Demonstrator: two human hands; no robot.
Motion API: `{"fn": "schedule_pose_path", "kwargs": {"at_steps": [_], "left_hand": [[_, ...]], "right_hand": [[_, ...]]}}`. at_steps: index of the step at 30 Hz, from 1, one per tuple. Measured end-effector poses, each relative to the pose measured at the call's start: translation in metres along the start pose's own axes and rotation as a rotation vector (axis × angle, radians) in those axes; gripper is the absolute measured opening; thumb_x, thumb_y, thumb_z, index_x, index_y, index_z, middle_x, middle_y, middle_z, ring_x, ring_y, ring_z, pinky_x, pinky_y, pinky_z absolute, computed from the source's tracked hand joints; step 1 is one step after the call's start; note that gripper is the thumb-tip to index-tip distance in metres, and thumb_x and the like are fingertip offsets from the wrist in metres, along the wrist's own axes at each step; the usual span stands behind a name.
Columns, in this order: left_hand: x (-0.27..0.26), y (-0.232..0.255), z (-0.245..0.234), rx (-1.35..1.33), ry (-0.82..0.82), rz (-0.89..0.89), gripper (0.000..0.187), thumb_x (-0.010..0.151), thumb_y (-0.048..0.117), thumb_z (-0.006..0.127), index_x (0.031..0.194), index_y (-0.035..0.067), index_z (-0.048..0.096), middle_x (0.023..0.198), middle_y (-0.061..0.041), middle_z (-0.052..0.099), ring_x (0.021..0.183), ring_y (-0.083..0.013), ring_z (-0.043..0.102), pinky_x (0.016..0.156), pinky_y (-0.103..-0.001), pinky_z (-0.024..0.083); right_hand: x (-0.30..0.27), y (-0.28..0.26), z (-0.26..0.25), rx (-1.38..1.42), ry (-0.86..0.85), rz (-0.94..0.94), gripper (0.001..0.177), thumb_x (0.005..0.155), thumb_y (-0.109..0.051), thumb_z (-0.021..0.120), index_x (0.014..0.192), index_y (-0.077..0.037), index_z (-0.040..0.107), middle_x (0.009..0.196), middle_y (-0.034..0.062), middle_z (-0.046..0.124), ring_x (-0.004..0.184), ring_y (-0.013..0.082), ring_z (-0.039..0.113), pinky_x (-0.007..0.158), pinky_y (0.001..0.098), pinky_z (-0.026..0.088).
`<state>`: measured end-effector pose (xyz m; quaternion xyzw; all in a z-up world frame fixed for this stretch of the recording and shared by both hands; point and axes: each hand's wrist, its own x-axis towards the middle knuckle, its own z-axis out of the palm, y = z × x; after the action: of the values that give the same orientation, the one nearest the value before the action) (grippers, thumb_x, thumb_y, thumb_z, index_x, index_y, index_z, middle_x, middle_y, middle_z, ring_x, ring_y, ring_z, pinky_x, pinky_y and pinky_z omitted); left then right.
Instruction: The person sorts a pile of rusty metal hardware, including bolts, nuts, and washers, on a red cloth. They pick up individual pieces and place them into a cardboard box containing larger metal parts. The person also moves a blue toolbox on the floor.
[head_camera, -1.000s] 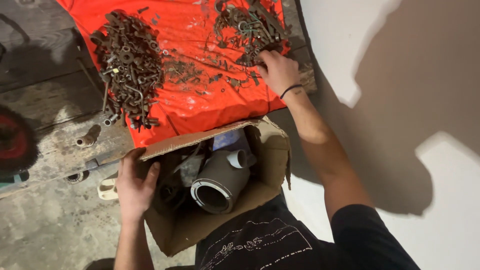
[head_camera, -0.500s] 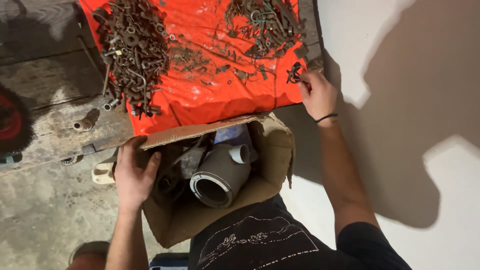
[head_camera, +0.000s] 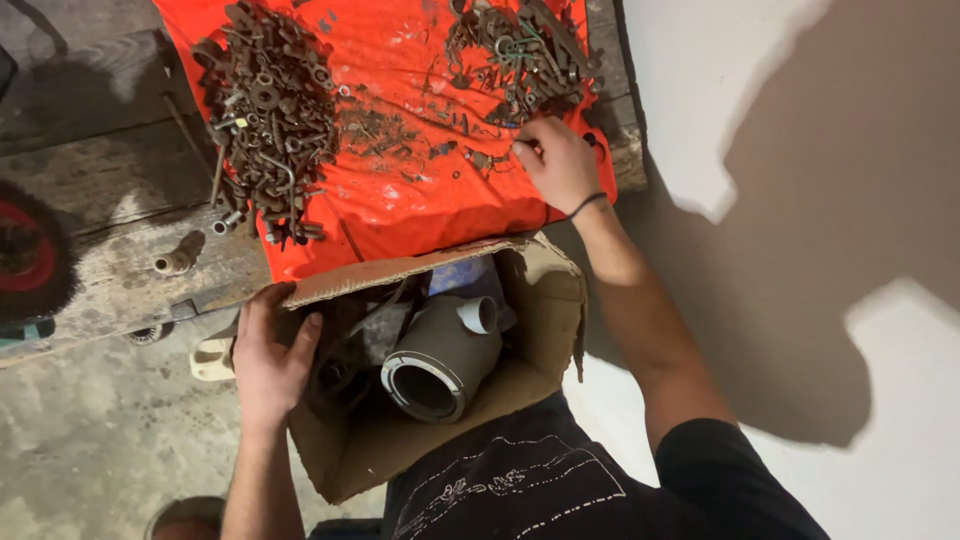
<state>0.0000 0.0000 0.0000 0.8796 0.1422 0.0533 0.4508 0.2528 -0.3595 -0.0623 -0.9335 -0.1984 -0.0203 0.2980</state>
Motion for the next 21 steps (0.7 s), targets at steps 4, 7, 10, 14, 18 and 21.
{"fn": "schedule_pose_path", "kwargs": {"at_steps": [4, 7, 10, 14, 18, 21], "left_hand": [[0.003, 0.003, -0.001, 0.038, -0.033, -0.102, 0.046, 0.090, 0.013, 0.075, 0.133, 0.004, 0.062, 0.123, -0.018, 0.065, 0.108, -0.0332, 0.066, 0.093, -0.040, 0.052], [0.005, 0.000, -0.001, 0.006, -0.046, -0.107, 0.046, 0.091, 0.015, 0.074, 0.134, 0.004, 0.061, 0.125, -0.017, 0.064, 0.106, -0.0327, 0.067, 0.092, -0.040, 0.053], [0.003, -0.004, 0.001, 0.023, -0.030, -0.029, 0.046, 0.091, 0.014, 0.075, 0.134, 0.003, 0.060, 0.128, -0.018, 0.064, 0.112, -0.0345, 0.065, 0.094, -0.041, 0.053], [0.001, -0.004, 0.001, 0.016, -0.029, -0.053, 0.046, 0.092, 0.015, 0.075, 0.134, 0.003, 0.060, 0.125, -0.018, 0.064, 0.110, -0.0341, 0.066, 0.094, -0.041, 0.053], [0.001, -0.002, 0.000, 0.019, -0.014, -0.014, 0.045, 0.092, 0.015, 0.075, 0.134, 0.003, 0.060, 0.126, -0.018, 0.065, 0.114, -0.0348, 0.066, 0.095, -0.041, 0.052], [0.002, 0.000, -0.003, 0.007, -0.039, -0.070, 0.045, 0.091, 0.015, 0.074, 0.133, 0.004, 0.061, 0.123, -0.018, 0.064, 0.109, -0.0337, 0.066, 0.093, -0.041, 0.052]], "right_hand": [[-0.033, -0.025, -0.047, 0.183, -0.004, 0.072, 0.016, 0.099, -0.020, 0.071, 0.106, -0.006, 0.069, 0.098, 0.0091, 0.070, 0.081, 0.0251, 0.069, 0.071, 0.0377, 0.054], [-0.061, -0.057, -0.094, 0.198, -0.265, 0.126, 0.020, 0.096, -0.024, 0.071, 0.104, -0.006, 0.072, 0.087, 0.0089, 0.073, 0.075, 0.0216, 0.072, 0.070, 0.0342, 0.056], [-0.076, -0.074, -0.114, 0.233, -0.559, -0.133, 0.020, 0.090, -0.026, 0.073, 0.098, -0.008, 0.073, 0.088, 0.0086, 0.075, 0.077, 0.0230, 0.073, 0.069, 0.0338, 0.057], [-0.064, -0.065, -0.098, 0.203, -0.550, -0.047, 0.027, 0.090, -0.029, 0.074, 0.107, -0.009, 0.074, 0.092, 0.0091, 0.075, 0.077, 0.0229, 0.075, 0.067, 0.0339, 0.057], [-0.026, -0.013, -0.039, -0.028, -0.206, -0.009, 0.033, 0.096, -0.028, 0.075, 0.122, -0.010, 0.070, 0.110, 0.0126, 0.072, 0.088, 0.0311, 0.071, 0.075, 0.0414, 0.056], [-0.001, -0.005, -0.013, -0.177, -0.257, -0.056, 0.054, 0.082, -0.031, 0.082, 0.130, -0.011, 0.067, 0.120, 0.0167, 0.065, 0.096, 0.0392, 0.065, 0.074, 0.0479, 0.053]]}}
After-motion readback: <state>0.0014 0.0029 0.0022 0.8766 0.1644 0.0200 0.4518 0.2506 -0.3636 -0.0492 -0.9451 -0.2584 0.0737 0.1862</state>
